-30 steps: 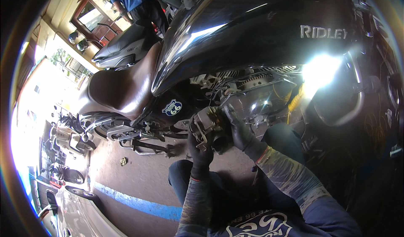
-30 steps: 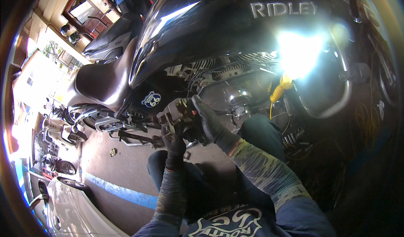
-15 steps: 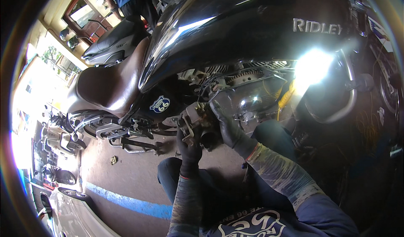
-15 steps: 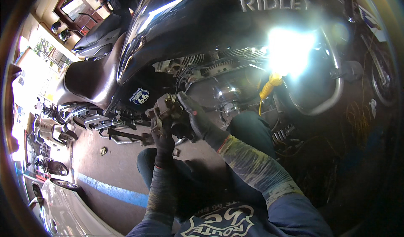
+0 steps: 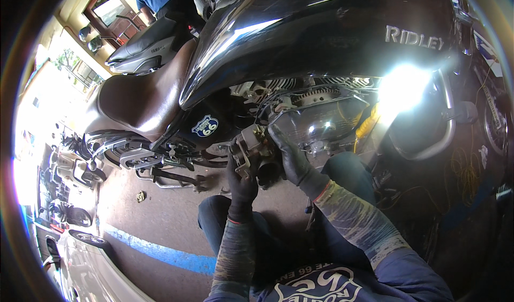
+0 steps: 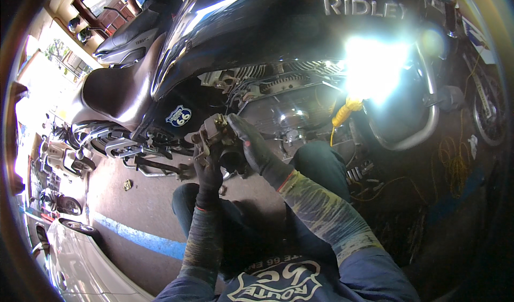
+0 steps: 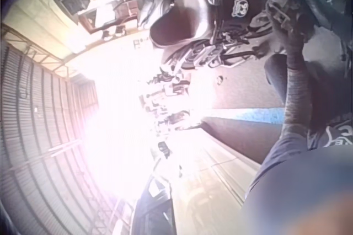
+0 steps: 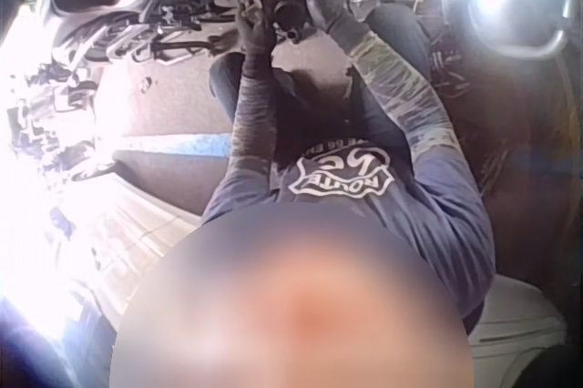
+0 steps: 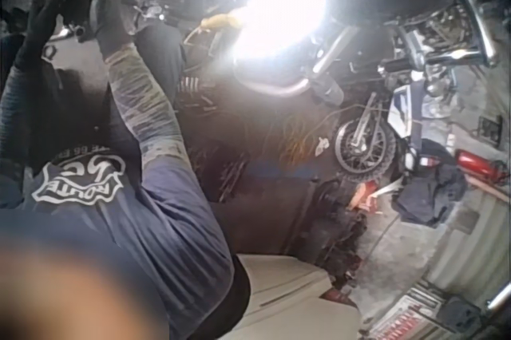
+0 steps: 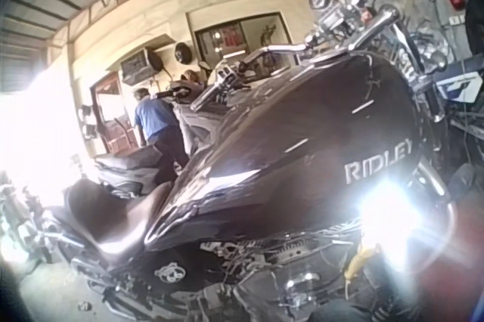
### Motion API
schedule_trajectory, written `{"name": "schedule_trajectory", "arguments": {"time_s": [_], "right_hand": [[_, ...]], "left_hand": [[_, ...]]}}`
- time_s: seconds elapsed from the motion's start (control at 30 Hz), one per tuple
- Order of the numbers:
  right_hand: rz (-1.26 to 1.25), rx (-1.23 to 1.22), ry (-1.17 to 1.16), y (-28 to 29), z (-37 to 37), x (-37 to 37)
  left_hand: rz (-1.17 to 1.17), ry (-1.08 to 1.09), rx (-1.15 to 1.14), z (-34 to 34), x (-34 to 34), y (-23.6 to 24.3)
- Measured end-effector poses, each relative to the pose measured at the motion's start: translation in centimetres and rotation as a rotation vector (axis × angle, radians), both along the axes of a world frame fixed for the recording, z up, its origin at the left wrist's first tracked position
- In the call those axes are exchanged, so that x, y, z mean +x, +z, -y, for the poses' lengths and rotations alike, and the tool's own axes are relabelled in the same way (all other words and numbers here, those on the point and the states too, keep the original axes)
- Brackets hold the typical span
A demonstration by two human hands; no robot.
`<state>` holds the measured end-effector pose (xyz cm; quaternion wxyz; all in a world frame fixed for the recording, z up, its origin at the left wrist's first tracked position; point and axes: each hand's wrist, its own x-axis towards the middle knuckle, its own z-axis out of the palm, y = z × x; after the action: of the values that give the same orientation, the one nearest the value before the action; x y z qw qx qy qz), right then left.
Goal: The person sits on the floor and works on a motorcycle carburetor, using a flashlight to illuminate the engine area. They manipulate the carburetor with gloved hands, adjusting and inspecting its components.
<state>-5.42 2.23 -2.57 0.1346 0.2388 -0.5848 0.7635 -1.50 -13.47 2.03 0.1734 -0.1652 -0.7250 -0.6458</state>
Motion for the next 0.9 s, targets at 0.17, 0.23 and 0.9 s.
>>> {"name": "schedule_trajectory", "arguments": {"time_s": [0.17,0.23,0.9], "right_hand": [[0.223,-0.109,0.041,0.7,0.5,0.6],[0.162,-0.215,0.045,1.8,0.8,1.6],[0.625,-0.394,0.215,2.6,-0.5,0.7]], "left_hand": [[0.140,-0.061,0.134,0.2,0.1,-0.1],[0.162,-0.078,0.150,0.1,0.1,0.0],[0.149,-0.056,0.157,-0.6,0.3,-0.5]]}}
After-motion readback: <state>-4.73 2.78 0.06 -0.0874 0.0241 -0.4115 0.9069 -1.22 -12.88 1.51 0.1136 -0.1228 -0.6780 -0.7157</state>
